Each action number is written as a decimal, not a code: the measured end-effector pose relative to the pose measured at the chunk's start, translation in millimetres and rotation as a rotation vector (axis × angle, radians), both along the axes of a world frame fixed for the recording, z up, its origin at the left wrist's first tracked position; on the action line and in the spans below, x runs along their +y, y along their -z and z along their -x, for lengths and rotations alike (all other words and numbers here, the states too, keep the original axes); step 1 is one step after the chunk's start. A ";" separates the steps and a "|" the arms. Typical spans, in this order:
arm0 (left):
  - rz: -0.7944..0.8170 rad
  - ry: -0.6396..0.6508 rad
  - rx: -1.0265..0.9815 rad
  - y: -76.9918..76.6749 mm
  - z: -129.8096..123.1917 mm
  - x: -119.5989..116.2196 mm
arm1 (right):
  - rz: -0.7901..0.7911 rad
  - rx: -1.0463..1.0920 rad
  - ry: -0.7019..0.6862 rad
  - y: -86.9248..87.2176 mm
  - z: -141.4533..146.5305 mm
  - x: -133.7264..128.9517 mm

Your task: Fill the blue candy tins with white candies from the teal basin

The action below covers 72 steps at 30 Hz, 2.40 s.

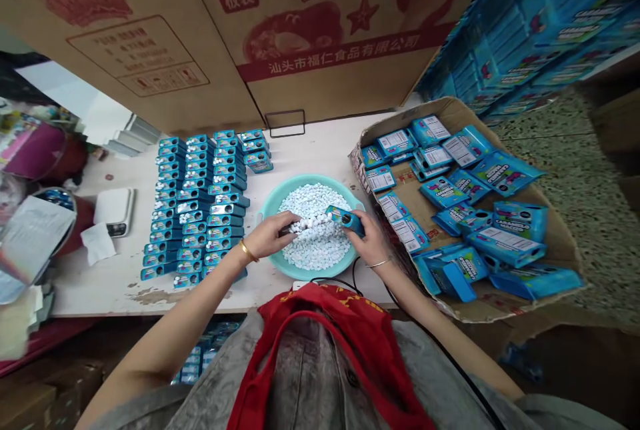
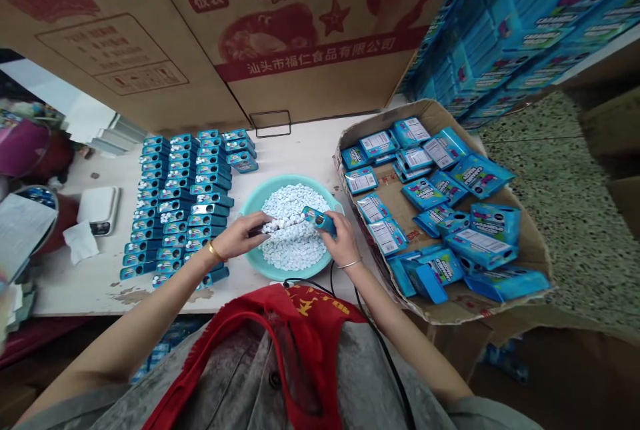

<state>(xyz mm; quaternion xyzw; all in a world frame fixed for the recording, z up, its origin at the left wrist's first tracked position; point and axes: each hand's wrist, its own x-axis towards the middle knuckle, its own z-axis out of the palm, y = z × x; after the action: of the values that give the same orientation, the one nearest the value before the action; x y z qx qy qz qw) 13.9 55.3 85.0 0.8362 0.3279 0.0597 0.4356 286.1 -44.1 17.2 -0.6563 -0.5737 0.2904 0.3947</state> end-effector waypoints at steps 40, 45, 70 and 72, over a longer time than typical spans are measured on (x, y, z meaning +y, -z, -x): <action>0.142 -0.003 0.104 107.7 -40.3 -45.8 | 0.069 0.259 0.243 23.1 -7.7 5.1; 0.067 -0.012 -0.033 57.7 -11.4 -23.7 | 0.015 0.114 0.146 15.8 -7.2 3.8; -0.378 0.019 0.619 15.0 -33.4 30.9 | -0.103 0.015 0.037 20.8 6.3 5.7; -0.348 0.059 0.630 60.7 -29.6 29.8 | -0.078 0.044 0.100 19.8 1.8 7.2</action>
<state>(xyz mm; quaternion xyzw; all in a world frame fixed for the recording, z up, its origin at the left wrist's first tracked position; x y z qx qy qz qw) 43.5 85.2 24.3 0.8843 0.4067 -0.1585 0.1657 284.3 -36.8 -2.6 -0.6618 -0.5422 0.2621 0.4465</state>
